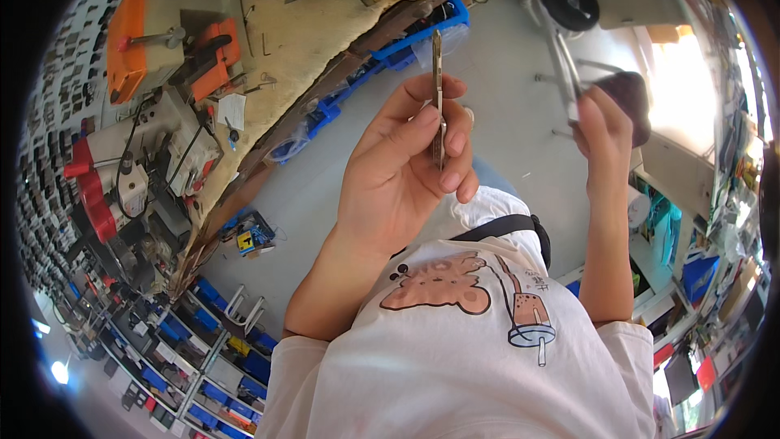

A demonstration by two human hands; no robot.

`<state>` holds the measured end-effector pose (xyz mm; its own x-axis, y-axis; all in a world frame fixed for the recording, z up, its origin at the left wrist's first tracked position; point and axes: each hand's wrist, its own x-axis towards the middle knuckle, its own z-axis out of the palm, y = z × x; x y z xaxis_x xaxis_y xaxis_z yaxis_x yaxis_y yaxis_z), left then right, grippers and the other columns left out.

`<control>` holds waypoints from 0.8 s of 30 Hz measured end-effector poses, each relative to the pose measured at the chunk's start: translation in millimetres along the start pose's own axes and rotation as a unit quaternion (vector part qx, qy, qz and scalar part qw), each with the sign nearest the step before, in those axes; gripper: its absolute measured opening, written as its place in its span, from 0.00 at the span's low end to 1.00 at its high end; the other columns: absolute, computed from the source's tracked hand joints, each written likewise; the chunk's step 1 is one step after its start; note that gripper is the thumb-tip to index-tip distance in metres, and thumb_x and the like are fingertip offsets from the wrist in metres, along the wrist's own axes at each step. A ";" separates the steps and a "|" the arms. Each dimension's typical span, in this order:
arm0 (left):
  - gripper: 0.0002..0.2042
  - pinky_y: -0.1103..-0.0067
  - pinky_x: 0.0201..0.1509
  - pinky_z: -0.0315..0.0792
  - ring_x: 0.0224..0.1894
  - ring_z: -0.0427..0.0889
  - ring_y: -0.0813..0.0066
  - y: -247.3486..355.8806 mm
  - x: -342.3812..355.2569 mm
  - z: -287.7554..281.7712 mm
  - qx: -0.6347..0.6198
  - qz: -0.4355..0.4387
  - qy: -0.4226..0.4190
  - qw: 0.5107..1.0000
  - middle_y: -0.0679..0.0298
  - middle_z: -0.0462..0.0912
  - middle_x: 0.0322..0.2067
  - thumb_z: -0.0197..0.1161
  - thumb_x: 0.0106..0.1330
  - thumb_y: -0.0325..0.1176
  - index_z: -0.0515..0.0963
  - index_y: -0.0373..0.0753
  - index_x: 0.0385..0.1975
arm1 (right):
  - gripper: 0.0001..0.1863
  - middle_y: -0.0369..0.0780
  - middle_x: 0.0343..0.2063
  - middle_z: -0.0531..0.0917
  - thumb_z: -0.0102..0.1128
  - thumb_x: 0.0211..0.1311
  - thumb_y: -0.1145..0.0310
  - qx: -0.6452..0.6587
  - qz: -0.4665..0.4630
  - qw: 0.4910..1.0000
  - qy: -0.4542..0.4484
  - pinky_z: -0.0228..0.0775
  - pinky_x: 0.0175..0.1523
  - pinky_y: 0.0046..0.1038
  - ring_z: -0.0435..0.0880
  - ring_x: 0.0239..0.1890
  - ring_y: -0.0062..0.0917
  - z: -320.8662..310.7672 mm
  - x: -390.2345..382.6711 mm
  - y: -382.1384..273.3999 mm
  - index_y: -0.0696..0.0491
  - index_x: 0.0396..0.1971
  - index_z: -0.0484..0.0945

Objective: The person operates a key-cutting machine to duplicate a key, then uses a caliper to measure the original and the cut key. They compare the cut key against several keys on a wall display and handle a small metal component, likely a lock cylinder, before returning to the machine.

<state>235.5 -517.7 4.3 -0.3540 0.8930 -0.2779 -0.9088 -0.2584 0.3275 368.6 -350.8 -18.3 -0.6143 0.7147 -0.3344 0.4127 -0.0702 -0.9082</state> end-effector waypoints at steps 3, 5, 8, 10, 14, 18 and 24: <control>0.12 0.78 0.24 0.67 0.21 0.66 0.75 -8.0 4.2 4.6 0.022 -0.013 -0.011 1.000 0.61 0.66 0.27 0.40 0.65 0.30 0.62 0.37 0.46 | 0.21 0.27 0.11 0.58 0.58 0.46 0.54 -0.028 0.012 0.999 0.029 0.37 0.21 0.18 0.52 0.16 0.09 -4.7 0.5 0.9 0.56 0.12 0.64; 0.12 0.78 0.24 0.68 0.20 0.66 0.75 -9.1 6.9 6.8 0.049 -0.026 -0.023 0.998 0.60 0.66 0.27 0.39 0.65 0.30 0.62 0.37 0.46 | 0.21 0.27 0.11 0.59 0.58 0.46 0.54 -0.028 0.021 0.999 0.026 0.38 0.20 0.17 0.53 0.16 0.09 -8.1 -0.2 1.9 0.57 0.13 0.67; 0.12 0.77 0.24 0.69 0.20 0.67 0.74 -10.9 10.5 9.7 0.091 -0.049 -0.018 0.994 0.60 0.67 0.26 0.39 0.65 0.31 0.63 0.37 0.46 | 0.20 0.28 0.11 0.62 0.59 0.47 0.53 -0.035 0.037 0.999 0.017 0.41 0.20 0.16 0.55 0.16 0.09 -10.6 -2.2 4.5 0.59 0.19 0.73; 0.11 0.79 0.23 0.68 0.19 0.66 0.75 -10.4 12.3 12.0 0.088 -0.058 -0.022 0.994 0.60 0.67 0.25 0.39 0.65 0.31 0.63 0.36 0.45 | 0.21 0.28 0.11 0.64 0.60 0.47 0.54 -0.041 0.031 0.999 0.010 0.43 0.20 0.16 0.57 0.16 0.09 -10.9 -4.2 6.4 0.60 0.25 0.76; 0.11 0.82 0.20 0.65 0.18 0.63 0.78 -7.8 14.9 7.4 0.048 -0.093 -0.055 0.993 0.61 0.66 0.24 0.39 0.66 0.33 0.64 0.36 0.43 | 0.21 0.30 0.14 0.68 0.60 0.49 0.57 -0.037 -0.008 0.999 -0.002 0.47 0.20 0.16 0.59 0.17 0.10 -5.9 -10.8 7.1 0.61 0.34 0.76; 0.11 0.84 0.18 0.61 0.16 0.60 0.80 -3.3 14.5 8.2 0.085 -0.108 -0.020 0.990 0.63 0.66 0.21 0.40 0.66 0.35 0.65 0.37 0.40 | 0.19 0.30 0.15 0.69 0.60 0.50 0.59 -0.020 -0.011 0.999 -0.036 0.47 0.20 0.16 0.59 0.18 0.10 -1.0 -16.6 -2.1 0.61 0.35 0.76; 0.09 0.83 0.19 0.64 0.15 0.62 0.79 5.1 11.2 8.8 0.180 -0.073 0.044 0.980 0.62 0.68 0.19 0.45 0.64 0.34 0.69 0.37 0.36 | 0.18 0.29 0.14 0.68 0.60 0.49 0.60 -0.039 0.010 0.998 -0.051 0.46 0.20 0.16 0.58 0.17 0.10 2.1 -24.4 -5.4 0.60 0.34 0.77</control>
<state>228.8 -505.7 10.8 -0.2578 0.8715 -0.4171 -0.8202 0.0308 0.5713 380.0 -369.4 -5.8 -0.6698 0.6384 -0.3792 0.4738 -0.0256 -0.8802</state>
